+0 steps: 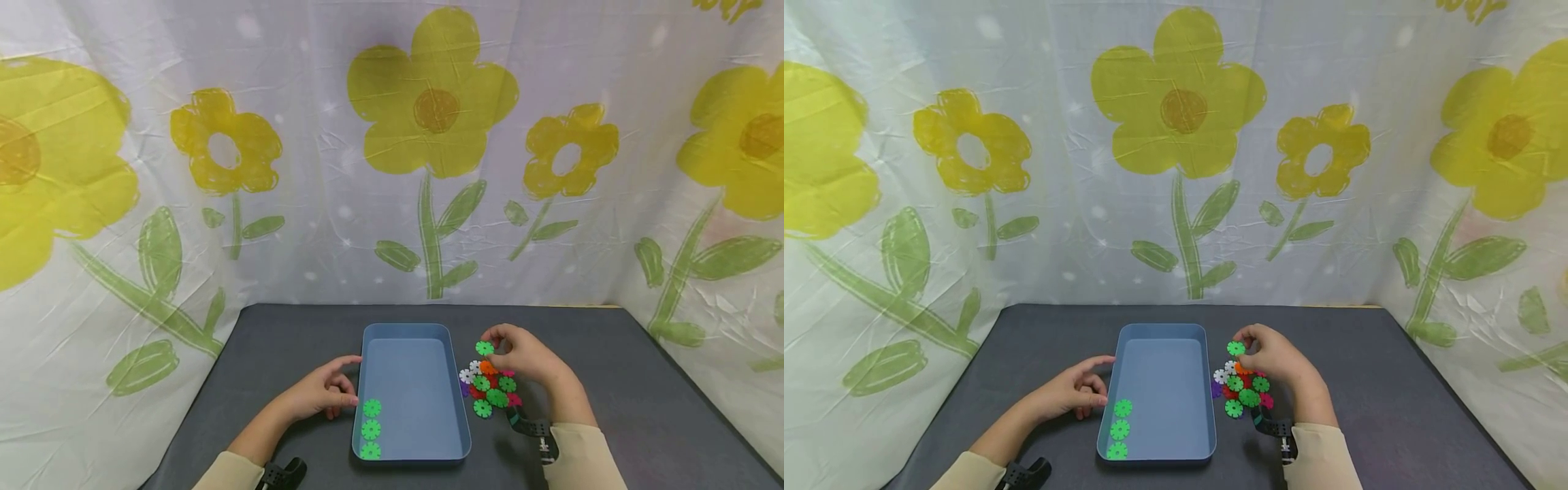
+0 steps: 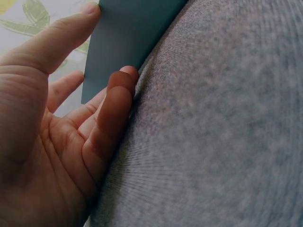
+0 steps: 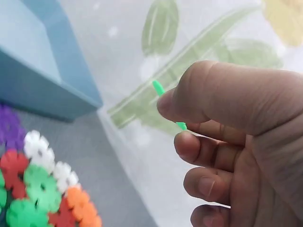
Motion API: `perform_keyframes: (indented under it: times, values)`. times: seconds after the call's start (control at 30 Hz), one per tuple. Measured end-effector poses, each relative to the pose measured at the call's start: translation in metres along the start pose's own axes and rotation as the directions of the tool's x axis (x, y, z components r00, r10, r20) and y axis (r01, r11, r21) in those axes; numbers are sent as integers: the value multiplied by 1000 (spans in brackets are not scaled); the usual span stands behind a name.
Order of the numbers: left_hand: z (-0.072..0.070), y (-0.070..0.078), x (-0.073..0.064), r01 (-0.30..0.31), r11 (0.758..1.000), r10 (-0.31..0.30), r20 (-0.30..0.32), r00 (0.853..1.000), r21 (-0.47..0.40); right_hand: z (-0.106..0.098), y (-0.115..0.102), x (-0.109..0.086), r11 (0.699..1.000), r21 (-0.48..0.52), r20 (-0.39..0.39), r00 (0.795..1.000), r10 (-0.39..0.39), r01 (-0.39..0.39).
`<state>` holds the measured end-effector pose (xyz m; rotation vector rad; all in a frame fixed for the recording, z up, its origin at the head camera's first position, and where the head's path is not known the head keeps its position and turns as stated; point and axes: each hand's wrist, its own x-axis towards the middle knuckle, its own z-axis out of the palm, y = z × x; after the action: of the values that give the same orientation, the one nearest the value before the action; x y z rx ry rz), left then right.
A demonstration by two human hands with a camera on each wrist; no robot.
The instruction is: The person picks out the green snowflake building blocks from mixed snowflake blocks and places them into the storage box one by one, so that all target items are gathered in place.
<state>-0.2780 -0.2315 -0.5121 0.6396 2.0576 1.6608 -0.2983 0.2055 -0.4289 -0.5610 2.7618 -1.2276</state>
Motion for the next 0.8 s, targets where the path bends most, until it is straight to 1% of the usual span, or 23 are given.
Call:
perform_keyframes:
  times: [0.2,0.4,0.53,0.67,0.8]
  values:
    - [0,0,0,9,1000,-9,-1,1000,-13,0,-22,-1,997,-44,-14,998,-57,56]
    - [0,1,1,11,1000,-11,1,1000,-13,7,-45,-1,989,-61,-6,991,-136,136]
    - [1,0,1,11,1000,-11,4,1000,-13,13,-55,-1,982,-51,19,984,-179,180]
    - [0,-1,1,6,1000,-6,-7,1000,-10,20,-62,3,973,-37,52,973,-224,226]
    - [0,0,1,-1,1000,1,-14,1000,6,28,-66,8,970,-33,84,968,-237,240]
